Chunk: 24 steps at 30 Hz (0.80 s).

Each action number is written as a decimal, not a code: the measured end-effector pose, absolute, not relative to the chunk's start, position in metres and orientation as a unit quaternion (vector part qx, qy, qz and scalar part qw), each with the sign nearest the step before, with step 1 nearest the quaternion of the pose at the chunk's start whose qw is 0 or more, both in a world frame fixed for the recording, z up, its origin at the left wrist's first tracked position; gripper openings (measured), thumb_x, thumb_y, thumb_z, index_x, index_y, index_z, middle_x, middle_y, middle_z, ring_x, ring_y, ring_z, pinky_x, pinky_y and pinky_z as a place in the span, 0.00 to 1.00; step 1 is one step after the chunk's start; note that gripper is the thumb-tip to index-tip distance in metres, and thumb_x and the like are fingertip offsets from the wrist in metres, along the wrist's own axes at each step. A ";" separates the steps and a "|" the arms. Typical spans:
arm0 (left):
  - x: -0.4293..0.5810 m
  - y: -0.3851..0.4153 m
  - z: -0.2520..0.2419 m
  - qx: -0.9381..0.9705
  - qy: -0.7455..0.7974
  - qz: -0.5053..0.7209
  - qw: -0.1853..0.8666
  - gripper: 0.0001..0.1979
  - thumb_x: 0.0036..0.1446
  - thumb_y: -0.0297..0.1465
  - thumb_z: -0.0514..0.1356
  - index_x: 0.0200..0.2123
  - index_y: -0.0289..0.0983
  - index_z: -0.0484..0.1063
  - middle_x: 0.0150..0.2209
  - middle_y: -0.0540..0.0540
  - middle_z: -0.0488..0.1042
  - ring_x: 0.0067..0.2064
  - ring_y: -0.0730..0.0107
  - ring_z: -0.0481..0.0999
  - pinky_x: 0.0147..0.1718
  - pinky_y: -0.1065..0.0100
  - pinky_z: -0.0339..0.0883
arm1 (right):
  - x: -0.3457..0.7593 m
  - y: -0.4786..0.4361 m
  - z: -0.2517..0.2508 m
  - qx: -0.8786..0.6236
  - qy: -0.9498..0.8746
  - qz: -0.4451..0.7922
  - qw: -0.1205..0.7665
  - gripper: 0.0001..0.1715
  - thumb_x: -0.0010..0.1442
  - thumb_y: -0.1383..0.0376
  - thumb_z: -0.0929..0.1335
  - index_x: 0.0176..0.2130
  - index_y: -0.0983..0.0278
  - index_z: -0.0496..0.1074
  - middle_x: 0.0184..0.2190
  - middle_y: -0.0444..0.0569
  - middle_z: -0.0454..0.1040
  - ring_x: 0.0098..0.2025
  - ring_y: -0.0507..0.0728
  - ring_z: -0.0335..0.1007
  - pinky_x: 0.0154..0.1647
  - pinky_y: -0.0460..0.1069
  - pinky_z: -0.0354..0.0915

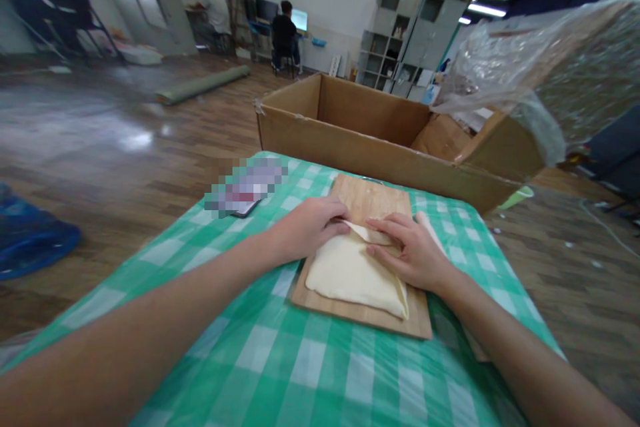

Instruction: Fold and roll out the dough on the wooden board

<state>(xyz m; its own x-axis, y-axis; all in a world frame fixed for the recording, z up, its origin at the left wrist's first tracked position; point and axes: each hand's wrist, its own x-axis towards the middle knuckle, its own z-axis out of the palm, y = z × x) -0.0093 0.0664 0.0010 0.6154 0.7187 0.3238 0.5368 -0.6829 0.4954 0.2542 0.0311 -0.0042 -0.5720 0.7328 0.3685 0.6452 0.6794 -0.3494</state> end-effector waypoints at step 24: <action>-0.025 0.070 0.003 0.922 0.314 0.213 0.079 0.14 0.67 0.29 0.58 0.49 0.39 0.83 0.48 0.41 0.81 0.49 0.60 0.80 0.50 0.61 0.72 | 0.249 0.027 -0.004 -0.342 -0.911 0.083 0.216 0.26 0.71 0.65 0.65 0.66 0.58 0.69 0.54 0.56 0.76 0.55 0.65 0.70 0.57 0.63 0.68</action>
